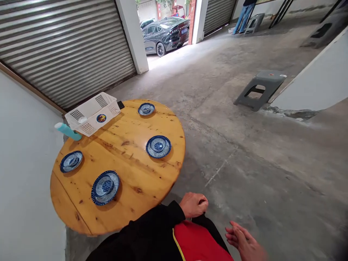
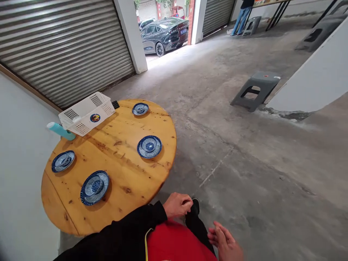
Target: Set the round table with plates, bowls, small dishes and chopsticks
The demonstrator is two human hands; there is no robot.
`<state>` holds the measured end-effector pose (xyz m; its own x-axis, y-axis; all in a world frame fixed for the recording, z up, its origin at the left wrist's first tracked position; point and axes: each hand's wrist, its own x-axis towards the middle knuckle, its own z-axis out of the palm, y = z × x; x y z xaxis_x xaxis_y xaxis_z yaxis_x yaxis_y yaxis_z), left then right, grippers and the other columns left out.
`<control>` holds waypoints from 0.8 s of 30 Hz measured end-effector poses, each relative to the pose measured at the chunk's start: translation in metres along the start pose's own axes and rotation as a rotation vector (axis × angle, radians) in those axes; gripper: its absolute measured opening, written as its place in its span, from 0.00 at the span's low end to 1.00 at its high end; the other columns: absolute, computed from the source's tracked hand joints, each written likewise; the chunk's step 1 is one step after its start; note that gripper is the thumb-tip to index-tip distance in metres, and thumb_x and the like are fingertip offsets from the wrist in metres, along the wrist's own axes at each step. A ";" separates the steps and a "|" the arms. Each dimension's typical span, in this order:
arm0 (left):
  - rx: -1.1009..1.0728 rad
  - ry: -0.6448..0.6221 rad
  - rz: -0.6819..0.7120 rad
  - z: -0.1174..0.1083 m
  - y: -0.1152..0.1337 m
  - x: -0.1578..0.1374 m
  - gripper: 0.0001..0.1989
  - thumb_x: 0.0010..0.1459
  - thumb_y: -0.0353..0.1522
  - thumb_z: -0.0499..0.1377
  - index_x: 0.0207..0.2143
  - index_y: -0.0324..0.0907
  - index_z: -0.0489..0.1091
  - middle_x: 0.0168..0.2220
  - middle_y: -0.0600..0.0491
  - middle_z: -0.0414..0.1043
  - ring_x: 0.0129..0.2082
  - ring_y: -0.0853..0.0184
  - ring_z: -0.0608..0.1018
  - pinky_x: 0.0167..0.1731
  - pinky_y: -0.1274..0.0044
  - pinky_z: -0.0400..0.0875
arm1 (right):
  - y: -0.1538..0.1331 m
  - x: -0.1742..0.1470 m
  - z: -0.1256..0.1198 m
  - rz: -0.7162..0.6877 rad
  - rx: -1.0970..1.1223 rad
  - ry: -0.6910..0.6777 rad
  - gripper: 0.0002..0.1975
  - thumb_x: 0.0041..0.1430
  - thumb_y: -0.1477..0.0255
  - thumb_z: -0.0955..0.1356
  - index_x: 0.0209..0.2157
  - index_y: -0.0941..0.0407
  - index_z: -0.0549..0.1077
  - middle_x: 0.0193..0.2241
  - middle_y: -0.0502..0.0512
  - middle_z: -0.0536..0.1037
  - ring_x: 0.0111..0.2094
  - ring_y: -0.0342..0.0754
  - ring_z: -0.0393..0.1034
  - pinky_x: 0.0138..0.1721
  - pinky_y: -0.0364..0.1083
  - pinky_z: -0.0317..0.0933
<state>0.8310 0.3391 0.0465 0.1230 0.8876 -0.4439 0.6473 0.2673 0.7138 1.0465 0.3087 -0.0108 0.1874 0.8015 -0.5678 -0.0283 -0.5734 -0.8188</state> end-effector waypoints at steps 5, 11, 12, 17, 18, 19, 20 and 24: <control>-0.003 0.159 0.004 -0.018 0.063 0.067 0.14 0.65 0.31 0.52 0.40 0.42 0.78 0.34 0.54 0.82 0.33 0.69 0.80 0.36 0.81 0.70 | -0.095 0.089 -0.022 0.014 -0.020 -0.017 0.30 0.35 0.53 0.75 0.38 0.60 0.76 0.24 0.53 0.79 0.23 0.47 0.72 0.25 0.45 0.68; -0.056 0.273 -0.135 -0.044 0.087 0.119 0.14 0.66 0.32 0.52 0.41 0.42 0.79 0.33 0.54 0.81 0.32 0.69 0.80 0.36 0.81 0.69 | -0.165 0.179 0.014 -0.050 -0.180 -0.282 0.31 0.38 0.51 0.74 0.40 0.61 0.77 0.25 0.54 0.79 0.24 0.48 0.72 0.27 0.46 0.67; -0.070 0.292 -0.159 -0.048 0.089 0.130 0.14 0.66 0.32 0.52 0.41 0.41 0.79 0.33 0.54 0.82 0.32 0.69 0.79 0.36 0.81 0.69 | -0.173 0.193 0.024 -0.053 -0.207 -0.326 0.31 0.39 0.51 0.74 0.40 0.61 0.77 0.25 0.54 0.79 0.25 0.48 0.72 0.27 0.47 0.67; -0.138 0.363 -0.179 -0.080 0.096 0.210 0.14 0.65 0.31 0.53 0.42 0.41 0.79 0.34 0.54 0.82 0.32 0.69 0.79 0.36 0.81 0.70 | -0.210 0.264 0.075 -0.036 -0.285 -0.446 0.31 0.39 0.51 0.74 0.39 0.60 0.77 0.25 0.54 0.79 0.25 0.48 0.72 0.27 0.47 0.68; -0.156 0.376 -0.166 -0.090 0.098 0.230 0.14 0.66 0.31 0.53 0.42 0.41 0.79 0.34 0.54 0.83 0.32 0.69 0.80 0.37 0.81 0.70 | -0.219 0.278 0.084 -0.032 -0.306 -0.457 0.31 0.39 0.51 0.74 0.39 0.60 0.77 0.25 0.54 0.79 0.25 0.48 0.72 0.27 0.47 0.68; -0.176 0.391 -0.155 -0.102 0.099 0.249 0.14 0.66 0.31 0.53 0.42 0.41 0.79 0.34 0.54 0.83 0.33 0.69 0.80 0.37 0.81 0.71 | -0.229 0.293 0.092 -0.028 -0.332 -0.466 0.31 0.39 0.50 0.74 0.39 0.60 0.77 0.25 0.54 0.79 0.25 0.48 0.72 0.27 0.47 0.68; -0.196 0.406 -0.147 -0.115 0.101 0.269 0.14 0.66 0.32 0.53 0.42 0.42 0.79 0.34 0.54 0.82 0.33 0.69 0.80 0.38 0.81 0.71 | -0.240 0.307 0.100 -0.023 -0.362 -0.472 0.31 0.38 0.50 0.74 0.39 0.60 0.77 0.25 0.54 0.79 0.25 0.49 0.72 0.27 0.47 0.68; -0.265 0.466 -0.127 -0.175 0.107 0.337 0.14 0.67 0.33 0.52 0.43 0.43 0.78 0.34 0.54 0.82 0.34 0.69 0.81 0.40 0.81 0.72 | -0.290 0.363 0.127 0.010 -0.461 -0.474 0.31 0.38 0.50 0.73 0.39 0.59 0.78 0.26 0.55 0.80 0.25 0.49 0.73 0.28 0.47 0.70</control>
<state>0.8100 0.7327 0.0680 -0.3292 0.8981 -0.2917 0.4167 0.4154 0.8086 0.9986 0.7878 0.0095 -0.2659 0.7233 -0.6373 0.4151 -0.5108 -0.7529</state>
